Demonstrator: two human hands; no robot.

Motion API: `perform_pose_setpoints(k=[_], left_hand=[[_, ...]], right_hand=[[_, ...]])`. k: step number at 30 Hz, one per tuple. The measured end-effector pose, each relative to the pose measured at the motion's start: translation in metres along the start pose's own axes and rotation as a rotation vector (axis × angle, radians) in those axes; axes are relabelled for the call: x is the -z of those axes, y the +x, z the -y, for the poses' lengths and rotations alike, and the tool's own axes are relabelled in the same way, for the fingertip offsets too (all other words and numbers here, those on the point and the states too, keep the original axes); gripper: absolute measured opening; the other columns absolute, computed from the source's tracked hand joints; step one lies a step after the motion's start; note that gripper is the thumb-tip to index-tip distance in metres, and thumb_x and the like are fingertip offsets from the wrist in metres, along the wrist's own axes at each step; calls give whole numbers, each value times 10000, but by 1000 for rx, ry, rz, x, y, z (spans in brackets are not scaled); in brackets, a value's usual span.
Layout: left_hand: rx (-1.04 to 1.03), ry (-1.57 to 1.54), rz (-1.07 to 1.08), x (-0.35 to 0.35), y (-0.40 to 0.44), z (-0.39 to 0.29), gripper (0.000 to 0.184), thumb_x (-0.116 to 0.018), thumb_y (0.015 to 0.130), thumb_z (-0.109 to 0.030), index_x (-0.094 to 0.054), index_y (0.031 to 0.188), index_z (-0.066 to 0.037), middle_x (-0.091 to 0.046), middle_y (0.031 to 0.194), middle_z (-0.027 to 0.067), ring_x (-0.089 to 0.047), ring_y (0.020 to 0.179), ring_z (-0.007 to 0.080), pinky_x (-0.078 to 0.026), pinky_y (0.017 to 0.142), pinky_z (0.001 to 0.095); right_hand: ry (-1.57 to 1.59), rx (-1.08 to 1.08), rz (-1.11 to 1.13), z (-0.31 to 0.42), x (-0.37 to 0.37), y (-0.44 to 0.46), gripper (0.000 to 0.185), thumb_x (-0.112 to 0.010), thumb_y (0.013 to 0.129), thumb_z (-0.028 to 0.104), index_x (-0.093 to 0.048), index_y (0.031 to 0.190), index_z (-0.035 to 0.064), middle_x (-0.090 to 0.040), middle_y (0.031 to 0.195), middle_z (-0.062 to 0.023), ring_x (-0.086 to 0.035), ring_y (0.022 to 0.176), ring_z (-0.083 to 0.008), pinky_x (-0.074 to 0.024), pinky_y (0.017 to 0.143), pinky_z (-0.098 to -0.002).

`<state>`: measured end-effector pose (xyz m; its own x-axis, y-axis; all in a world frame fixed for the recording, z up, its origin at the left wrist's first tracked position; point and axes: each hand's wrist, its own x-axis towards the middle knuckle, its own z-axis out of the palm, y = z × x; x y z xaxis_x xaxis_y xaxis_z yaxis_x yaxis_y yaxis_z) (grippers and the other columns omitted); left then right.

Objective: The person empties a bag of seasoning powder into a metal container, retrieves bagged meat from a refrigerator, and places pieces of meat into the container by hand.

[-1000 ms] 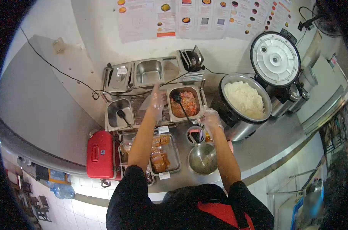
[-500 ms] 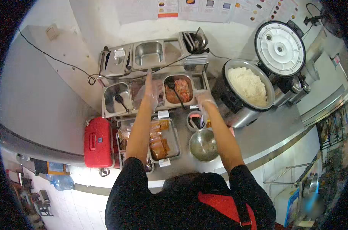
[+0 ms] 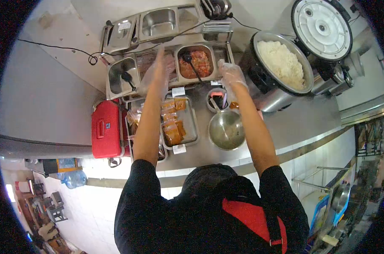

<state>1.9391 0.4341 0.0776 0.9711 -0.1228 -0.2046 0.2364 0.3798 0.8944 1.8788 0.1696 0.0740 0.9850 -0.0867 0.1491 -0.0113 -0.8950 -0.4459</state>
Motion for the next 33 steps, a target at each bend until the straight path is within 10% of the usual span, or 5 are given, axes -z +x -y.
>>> perform_pose_setpoints(k=[10, 12, 15, 21, 33], left_hand=[[-617, -19, -49, -85, -185, 38, 716, -399, 956, -547, -296, 1442, -31, -388, 1418, 200, -333, 1351, 321, -260, 1102, 463], [-539, 17, 44, -126, -230, 95, 713, -399, 957, -539, -285, 1448, -34, -372, 1430, 197, -323, 1357, 321, -249, 1106, 465], [-370, 58, 253, -197, -274, 190, 709, -400, 958, -527, -268, 1455, -39, -349, 1448, 194, -309, 1366, 320, -233, 1112, 468], [-126, 72, 642, -380, -338, 353, 705, -401, 962, -504, -234, 1471, -47, -301, 1484, 186, -280, 1384, 318, -202, 1125, 473], [473, 231, 1122, -711, -448, 501, 767, -372, 929, -610, -213, 1495, -118, -258, 1510, 168, -234, 1406, 325, -149, 1128, 532]], right_hand=[[410, -230, 8, -67, 63, -238, 534, -617, 899, 369, -508, 1280, 10, -657, 993, -139, -641, 802, -198, -534, 709, -357], [508, 200, -191, -93, 56, -298, 540, -623, 888, 416, -550, 1223, -2, -672, 984, -136, -658, 729, -195, -551, 649, -342], [461, -512, 317, -100, 117, -357, 384, -649, 856, 341, -665, 1048, 10, -689, 932, -126, -650, 787, -257, -527, 731, -350], [228, -470, 175, -220, 180, -493, 747, -685, 697, 611, -629, 1156, 24, -659, 1072, -183, -631, 993, -314, -498, 896, -412], [399, -447, -328, -448, 284, -628, 321, -564, 877, 302, -629, 863, -12, -624, 746, -203, -601, 694, -399, -475, 668, -482]])
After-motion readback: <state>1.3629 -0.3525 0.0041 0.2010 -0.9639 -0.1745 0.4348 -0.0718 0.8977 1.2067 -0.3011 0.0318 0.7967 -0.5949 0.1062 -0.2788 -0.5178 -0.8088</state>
